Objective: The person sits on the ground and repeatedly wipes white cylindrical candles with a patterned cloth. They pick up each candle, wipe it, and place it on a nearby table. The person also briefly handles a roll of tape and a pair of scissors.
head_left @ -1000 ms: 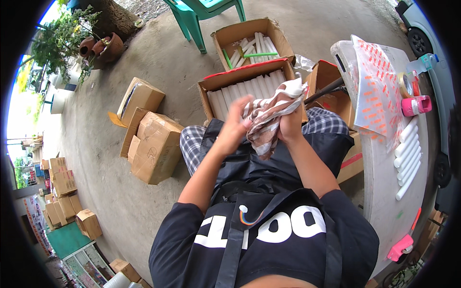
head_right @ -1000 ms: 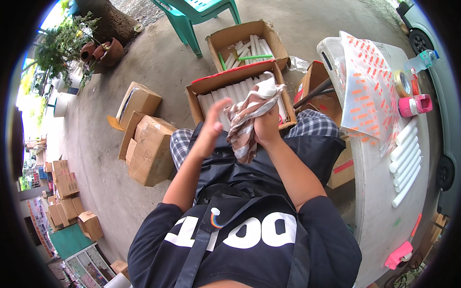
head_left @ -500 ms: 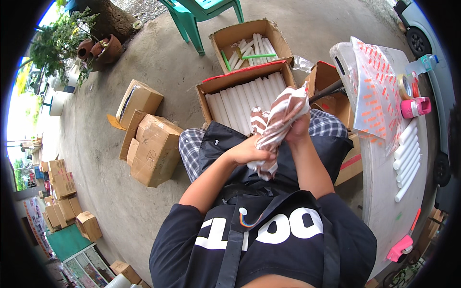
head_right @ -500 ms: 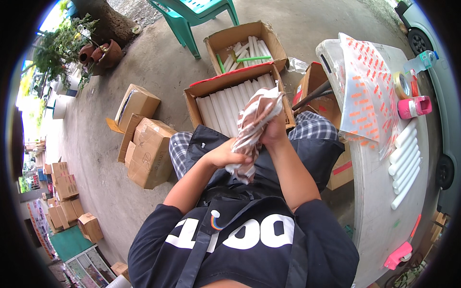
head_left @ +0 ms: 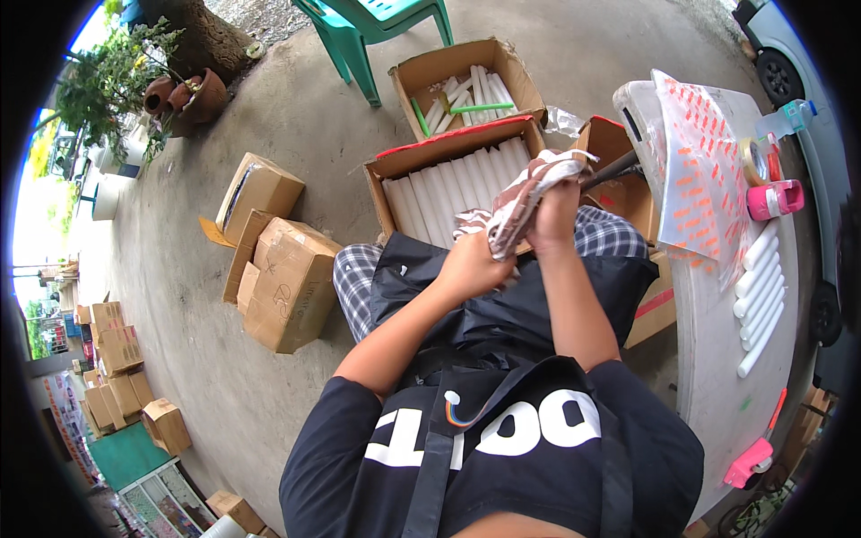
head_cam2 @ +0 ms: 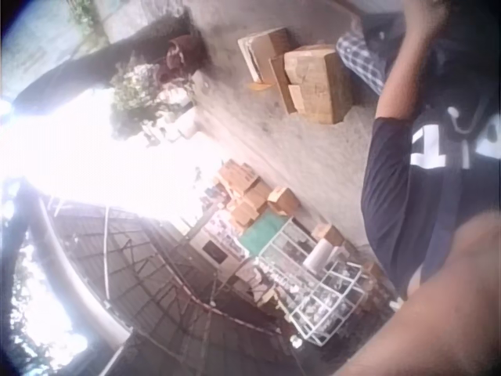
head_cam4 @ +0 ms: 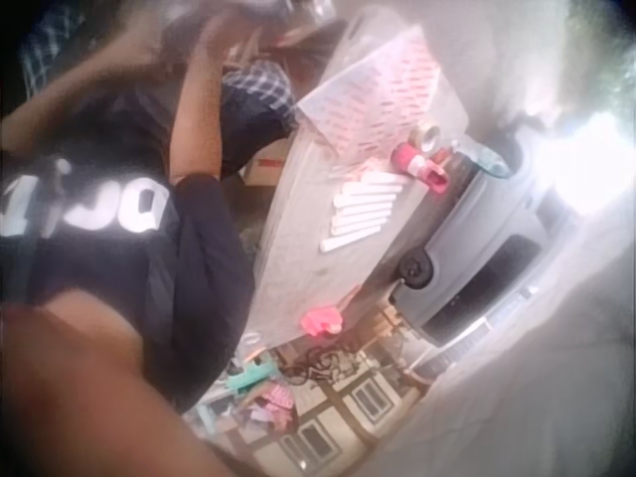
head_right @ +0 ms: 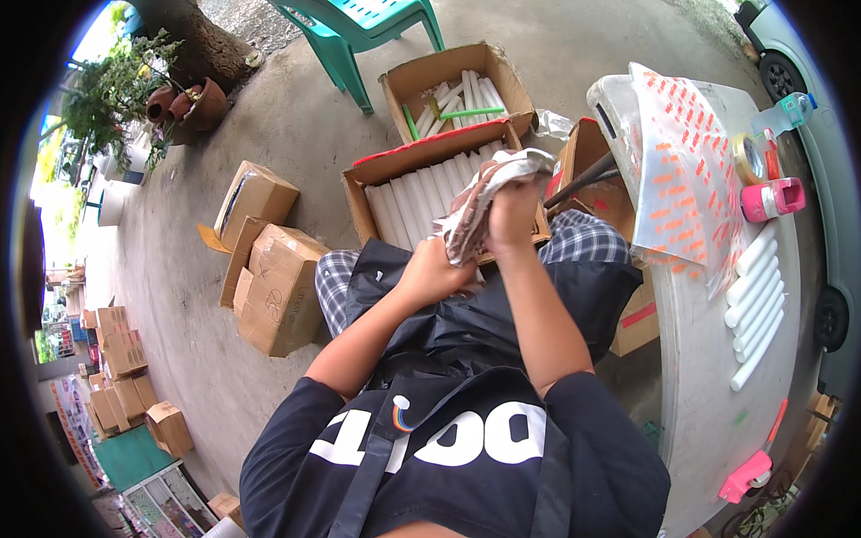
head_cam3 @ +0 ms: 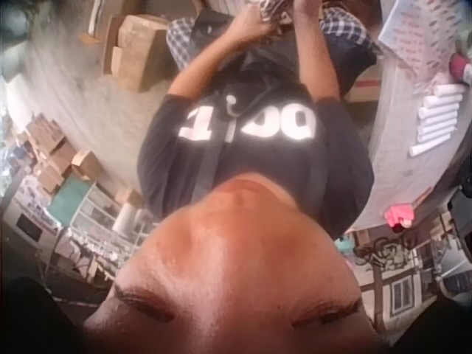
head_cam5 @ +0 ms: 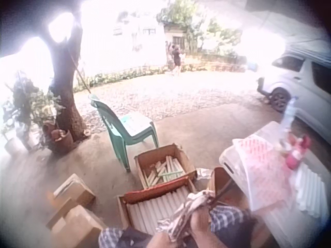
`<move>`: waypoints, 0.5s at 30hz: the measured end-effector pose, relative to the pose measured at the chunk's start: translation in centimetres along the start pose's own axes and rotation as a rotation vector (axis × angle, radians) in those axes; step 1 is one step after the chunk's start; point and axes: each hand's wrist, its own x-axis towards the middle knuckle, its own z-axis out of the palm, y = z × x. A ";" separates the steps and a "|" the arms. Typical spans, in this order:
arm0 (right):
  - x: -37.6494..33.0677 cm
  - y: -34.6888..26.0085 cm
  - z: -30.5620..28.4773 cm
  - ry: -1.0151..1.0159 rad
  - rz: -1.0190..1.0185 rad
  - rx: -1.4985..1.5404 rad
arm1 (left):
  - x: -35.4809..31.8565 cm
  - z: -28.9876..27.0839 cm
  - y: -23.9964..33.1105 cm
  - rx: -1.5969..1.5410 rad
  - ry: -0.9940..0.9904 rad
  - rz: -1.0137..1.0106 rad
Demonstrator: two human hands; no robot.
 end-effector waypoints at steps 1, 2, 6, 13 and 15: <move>0.6 -0.4 -1.0 -0.097 0.048 0.063 | -0.5 -0.4 1.0 -0.193 -0.108 -0.037; 0.0 -0.8 -1.8 -0.134 0.177 0.153 | -0.9 -0.3 0.5 -0.333 -0.226 -0.009; -0.4 -1.0 -3.1 -0.448 0.260 0.367 | -1.3 0.4 -3.0 -0.952 -0.822 -0.258; -0.8 -0.1 -1.3 0.034 -0.311 -0.606 | 0.3 0.2 -2.0 -0.155 -0.168 -0.074; -0.9 1.4 -1.4 0.161 -0.522 -0.768 | 0.7 -0.6 -0.7 0.032 -0.086 -0.166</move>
